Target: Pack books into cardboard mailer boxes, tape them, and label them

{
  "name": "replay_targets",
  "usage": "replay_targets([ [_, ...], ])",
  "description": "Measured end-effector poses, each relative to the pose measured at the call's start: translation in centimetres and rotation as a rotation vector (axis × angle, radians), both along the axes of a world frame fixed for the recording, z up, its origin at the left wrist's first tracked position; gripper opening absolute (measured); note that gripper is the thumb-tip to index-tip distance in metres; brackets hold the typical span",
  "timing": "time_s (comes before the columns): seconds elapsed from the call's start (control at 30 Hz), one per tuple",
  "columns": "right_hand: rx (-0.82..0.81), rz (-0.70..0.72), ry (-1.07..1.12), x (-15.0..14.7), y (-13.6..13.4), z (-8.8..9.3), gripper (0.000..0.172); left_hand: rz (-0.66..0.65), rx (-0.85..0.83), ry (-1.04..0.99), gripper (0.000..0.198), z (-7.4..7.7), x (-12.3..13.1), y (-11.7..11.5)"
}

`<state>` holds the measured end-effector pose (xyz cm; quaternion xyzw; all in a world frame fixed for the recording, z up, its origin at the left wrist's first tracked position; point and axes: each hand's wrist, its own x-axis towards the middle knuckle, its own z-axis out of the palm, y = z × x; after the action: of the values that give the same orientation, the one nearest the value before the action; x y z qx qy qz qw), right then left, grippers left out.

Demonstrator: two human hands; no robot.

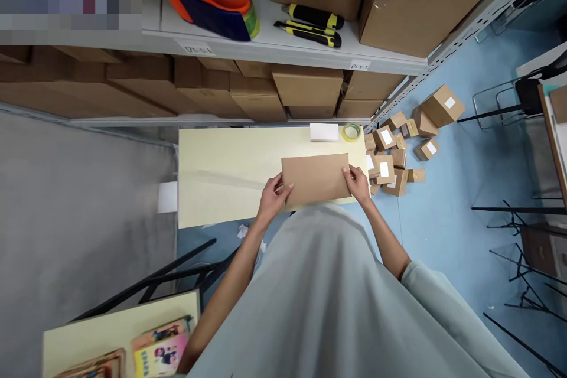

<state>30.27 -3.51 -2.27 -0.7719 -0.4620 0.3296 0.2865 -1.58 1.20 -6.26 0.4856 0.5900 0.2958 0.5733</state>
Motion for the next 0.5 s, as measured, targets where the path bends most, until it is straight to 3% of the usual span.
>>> replay_targets([
  [0.23,-0.156,0.053,-0.101,-2.2,2.4,-3.0,0.057,0.025,-0.028,0.079,0.063,-3.3,-0.5,2.9],
  [0.5,-0.108,-0.122,0.186,-2.2,1.0,-5.3,0.067,0.052,-0.085,0.050,0.070,-4.4,-1.0,2.1],
])
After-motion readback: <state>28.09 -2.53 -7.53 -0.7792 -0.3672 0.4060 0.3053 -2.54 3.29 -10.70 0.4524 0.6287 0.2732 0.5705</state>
